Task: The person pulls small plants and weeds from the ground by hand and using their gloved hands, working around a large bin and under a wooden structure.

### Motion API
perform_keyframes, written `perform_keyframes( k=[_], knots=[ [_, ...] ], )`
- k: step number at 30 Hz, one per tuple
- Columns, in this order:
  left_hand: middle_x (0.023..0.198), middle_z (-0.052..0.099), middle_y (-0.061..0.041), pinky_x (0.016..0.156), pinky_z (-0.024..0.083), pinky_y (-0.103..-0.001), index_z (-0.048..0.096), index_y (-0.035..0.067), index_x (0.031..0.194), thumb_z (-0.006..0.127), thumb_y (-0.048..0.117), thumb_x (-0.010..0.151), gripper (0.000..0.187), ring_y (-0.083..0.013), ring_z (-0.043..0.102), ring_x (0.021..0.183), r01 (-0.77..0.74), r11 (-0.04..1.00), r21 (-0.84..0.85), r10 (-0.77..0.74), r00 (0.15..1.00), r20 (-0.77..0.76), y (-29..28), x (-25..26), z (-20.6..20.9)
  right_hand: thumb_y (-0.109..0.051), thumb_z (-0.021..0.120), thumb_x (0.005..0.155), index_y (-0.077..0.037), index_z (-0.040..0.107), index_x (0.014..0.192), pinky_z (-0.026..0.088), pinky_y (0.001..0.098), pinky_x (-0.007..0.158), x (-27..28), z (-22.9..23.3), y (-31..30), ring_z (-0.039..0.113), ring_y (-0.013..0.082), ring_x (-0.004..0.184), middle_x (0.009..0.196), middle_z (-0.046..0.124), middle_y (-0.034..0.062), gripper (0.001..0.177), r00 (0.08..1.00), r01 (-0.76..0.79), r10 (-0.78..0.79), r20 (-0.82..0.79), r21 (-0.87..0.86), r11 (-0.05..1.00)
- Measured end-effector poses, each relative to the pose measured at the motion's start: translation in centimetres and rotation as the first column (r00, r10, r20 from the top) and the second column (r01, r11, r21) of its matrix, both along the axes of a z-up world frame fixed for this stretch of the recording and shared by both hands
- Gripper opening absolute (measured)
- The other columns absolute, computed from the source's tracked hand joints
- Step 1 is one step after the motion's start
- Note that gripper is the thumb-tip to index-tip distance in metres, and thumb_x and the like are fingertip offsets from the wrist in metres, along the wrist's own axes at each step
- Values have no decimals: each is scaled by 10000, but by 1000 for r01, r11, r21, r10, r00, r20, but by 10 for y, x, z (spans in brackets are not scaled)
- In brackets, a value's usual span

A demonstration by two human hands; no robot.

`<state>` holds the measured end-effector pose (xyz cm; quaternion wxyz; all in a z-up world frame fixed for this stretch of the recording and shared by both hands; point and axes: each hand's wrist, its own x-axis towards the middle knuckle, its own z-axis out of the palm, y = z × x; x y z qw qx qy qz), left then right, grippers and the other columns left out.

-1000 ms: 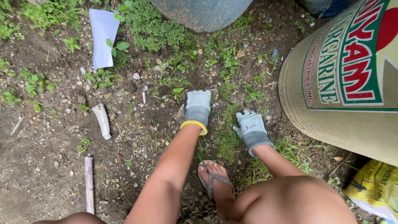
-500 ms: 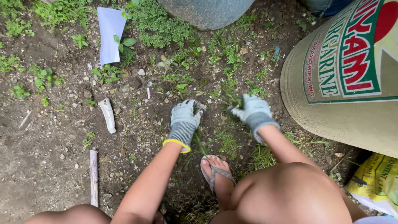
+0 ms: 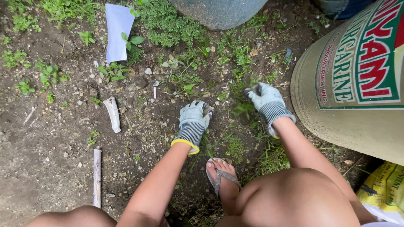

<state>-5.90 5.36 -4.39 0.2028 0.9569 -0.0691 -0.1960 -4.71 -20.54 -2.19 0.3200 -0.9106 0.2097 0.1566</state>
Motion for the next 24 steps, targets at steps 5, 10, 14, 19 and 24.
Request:
perform_keyframes(
  k=[5,10,14,19,24],
  knots=[
    [1234,655,-125,1048,412,-488,678,161,1172,728,441,870,415,-335,567,1223,17,1000,26,-20,996,90,-17,0,3,-661,598,898,-113,642,1119,553,390,859,-24,-4,46,674,235,939,993,707,96,593,794,-598,459,-400,-375,708],
    [1253,690,-86,1174,387,-458,698,212,1193,678,453,929,358,-289,599,1251,90,995,46,-89,996,-22,-32,-2,9,-584,557,981,-99,653,1121,575,404,822,-24,-21,47,703,247,929,1003,724,112,514,728,-684,556,-401,-468,560],
    [1265,657,-125,1061,430,-470,657,160,1229,701,443,893,442,-317,597,1214,82,997,0,-82,996,-26,-41,0,3,-471,552,1015,-117,686,1079,570,414,871,-41,-18,46,712,235,957,1012,744,89,384,622,-783,597,-507,-406,471],
    [1225,656,-154,1019,414,-500,655,133,1219,724,430,864,468,-348,582,1185,92,996,-5,-91,994,66,-46,2,6,-431,587,976,-136,702,1051,541,442,885,-49,-32,33,699,288,994,1033,734,118,326,747,-651,609,-267,-478,589],
    [1232,675,-108,1152,352,-483,687,195,1176,706,440,882,383,-321,589,1216,80,996,49,-80,997,-3,-38,3,18,-460,588,972,-115,697,1062,537,443,909,-44,-35,35,695,293,1021,1037,733,130,373,819,-571,518,-247,-451,686]
  ],
)
